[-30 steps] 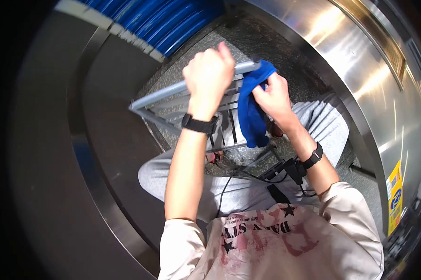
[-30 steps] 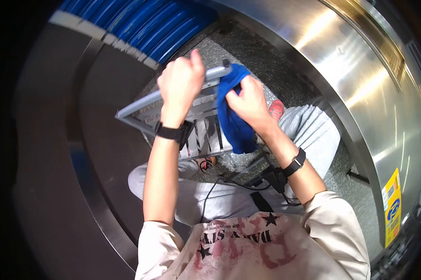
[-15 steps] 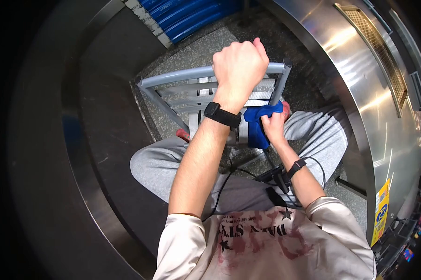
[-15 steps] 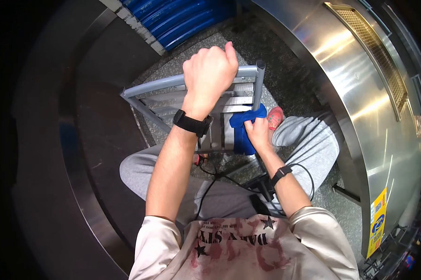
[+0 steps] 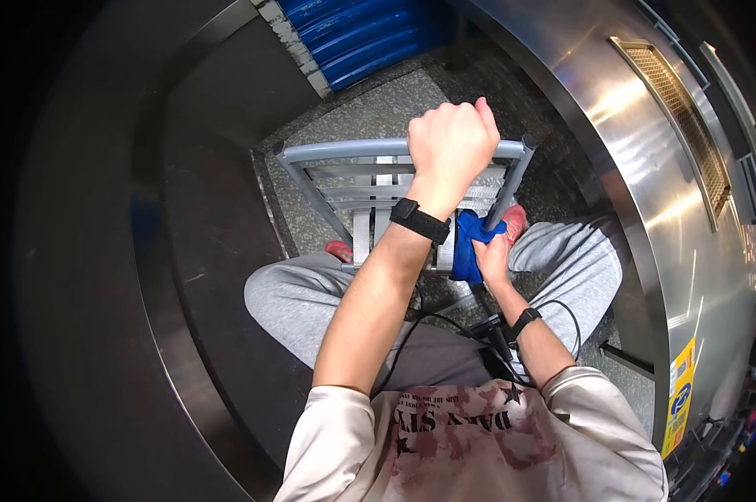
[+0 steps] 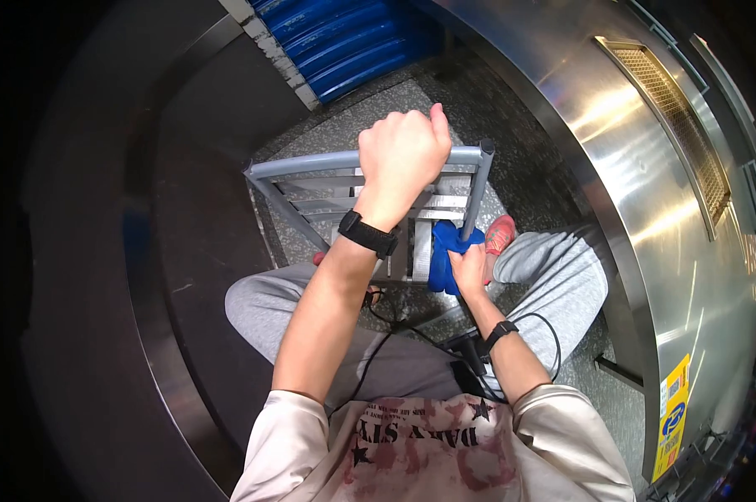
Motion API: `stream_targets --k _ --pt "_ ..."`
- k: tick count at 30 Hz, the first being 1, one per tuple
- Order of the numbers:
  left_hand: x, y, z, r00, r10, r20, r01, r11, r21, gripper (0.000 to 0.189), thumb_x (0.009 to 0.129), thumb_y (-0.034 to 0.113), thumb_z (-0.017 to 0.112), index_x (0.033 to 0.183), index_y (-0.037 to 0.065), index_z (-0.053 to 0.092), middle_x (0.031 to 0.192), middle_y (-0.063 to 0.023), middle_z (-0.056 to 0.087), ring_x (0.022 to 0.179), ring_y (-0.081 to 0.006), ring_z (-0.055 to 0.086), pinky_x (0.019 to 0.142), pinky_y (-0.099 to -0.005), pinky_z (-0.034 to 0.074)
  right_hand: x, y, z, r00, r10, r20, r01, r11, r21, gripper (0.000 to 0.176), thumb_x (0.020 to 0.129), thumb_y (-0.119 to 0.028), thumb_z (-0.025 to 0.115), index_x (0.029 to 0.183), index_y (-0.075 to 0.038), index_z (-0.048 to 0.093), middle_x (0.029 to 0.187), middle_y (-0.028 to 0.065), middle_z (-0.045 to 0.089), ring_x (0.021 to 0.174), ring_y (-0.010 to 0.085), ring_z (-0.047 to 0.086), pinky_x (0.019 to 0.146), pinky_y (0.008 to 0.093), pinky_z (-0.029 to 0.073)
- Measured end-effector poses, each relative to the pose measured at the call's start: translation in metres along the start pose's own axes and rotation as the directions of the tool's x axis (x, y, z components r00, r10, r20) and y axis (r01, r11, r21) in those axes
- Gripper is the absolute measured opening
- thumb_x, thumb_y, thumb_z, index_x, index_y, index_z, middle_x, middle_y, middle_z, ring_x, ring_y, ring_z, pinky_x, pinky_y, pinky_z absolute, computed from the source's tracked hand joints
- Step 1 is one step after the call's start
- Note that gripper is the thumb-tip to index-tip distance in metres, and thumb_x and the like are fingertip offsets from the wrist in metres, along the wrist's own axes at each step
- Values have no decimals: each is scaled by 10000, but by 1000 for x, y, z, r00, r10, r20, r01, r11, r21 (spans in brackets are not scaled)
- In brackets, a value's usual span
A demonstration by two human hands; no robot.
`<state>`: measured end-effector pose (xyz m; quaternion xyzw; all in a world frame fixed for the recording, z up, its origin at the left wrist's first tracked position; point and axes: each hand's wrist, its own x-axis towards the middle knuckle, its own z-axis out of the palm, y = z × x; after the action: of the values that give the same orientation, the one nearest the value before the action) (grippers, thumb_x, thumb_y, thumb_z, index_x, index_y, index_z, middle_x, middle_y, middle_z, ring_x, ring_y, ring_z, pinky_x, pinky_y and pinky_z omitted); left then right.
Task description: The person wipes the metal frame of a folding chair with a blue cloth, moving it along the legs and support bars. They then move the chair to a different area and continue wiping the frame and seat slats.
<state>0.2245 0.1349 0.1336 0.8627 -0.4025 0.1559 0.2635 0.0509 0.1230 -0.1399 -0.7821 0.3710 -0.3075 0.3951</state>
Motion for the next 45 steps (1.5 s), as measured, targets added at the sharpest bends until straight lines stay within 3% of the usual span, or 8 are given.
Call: stream_targets --k 8,10,14,15,19,30,35,45 --pt "4 -3 0 1000 29 -7 -29 1000 14 466 949 322 543 614 60 731 604 -188 673 590 -342 709 565 -420 564 -4 -50 -29 918 4 -396 90 972 218 299 945 -211 664 1058 44 560 1017 94 637 957 264 608 871 399 470" --pt "5 -4 0 1000 22 2 -22 1000 -3 462 947 322 544 618 58 732 609 -189 675 595 -342 710 571 -421 565 2 -70 -59 984 -12 -177 101 859 502 417 970 -259 664 1245 28 536 1147 71 590 1072 166 562 979 324 444" --pt "5 -4 -1 999 20 28 -19 999 -38 456 940 327 546 626 56 735 623 -189 681 610 -341 713 590 -424 568 42 -124 -108 960 -211 -186 266 898 351 333 834 -97 665 1134 35 605 989 97 573 890 183 553 830 312 465" --pt "5 -5 -1 999 15 28 -14 999 -39 456 940 327 546 626 56 735 623 -189 681 610 -341 713 590 -424 568 56 -147 -127 861 -482 -160 474 876 -91 382 811 -115 694 1161 19 623 1086 169 627 932 272 626 863 359 495" --pt "7 -6 -1 997 -1 74 6 997 -73 477 939 359 543 641 38 733 646 -207 682 634 -363 711 609 -449 567 95 -187 -158 697 -648 307 717 613 -333 330 831 -237 723 1107 -64 666 1145 133 661 1027 340 655 815 414 558" --pt "4 -5 -1 996 -4 88 10 997 -72 425 926 334 553 670 58 751 663 -175 702 652 -337 727 626 -428 580 113 -212 -130 712 -161 683 692 323 -646 258 854 -268 720 768 -43 629 744 146 667 699 300 707 575 407 549" --pt "6 -7 -1 990 -22 138 37 994 -107 471 939 376 545 689 33 746 677 -204 696 672 -361 722 640 -447 579 112 -188 -137 684 -307 661 728 338 -597 369 882 -346 707 1060 -58 559 824 139 672 727 311 706 570 431 553" --pt "10 -9 5 993 -30 117 42 994 -104 461 927 367 558 671 30 740 664 -208 689 659 -366 716 629 -451 574 117 -197 -139 661 -286 694 750 286 -596 254 848 -283 723 849 -51 619 756 136 645 683 285 698 561 401 541"
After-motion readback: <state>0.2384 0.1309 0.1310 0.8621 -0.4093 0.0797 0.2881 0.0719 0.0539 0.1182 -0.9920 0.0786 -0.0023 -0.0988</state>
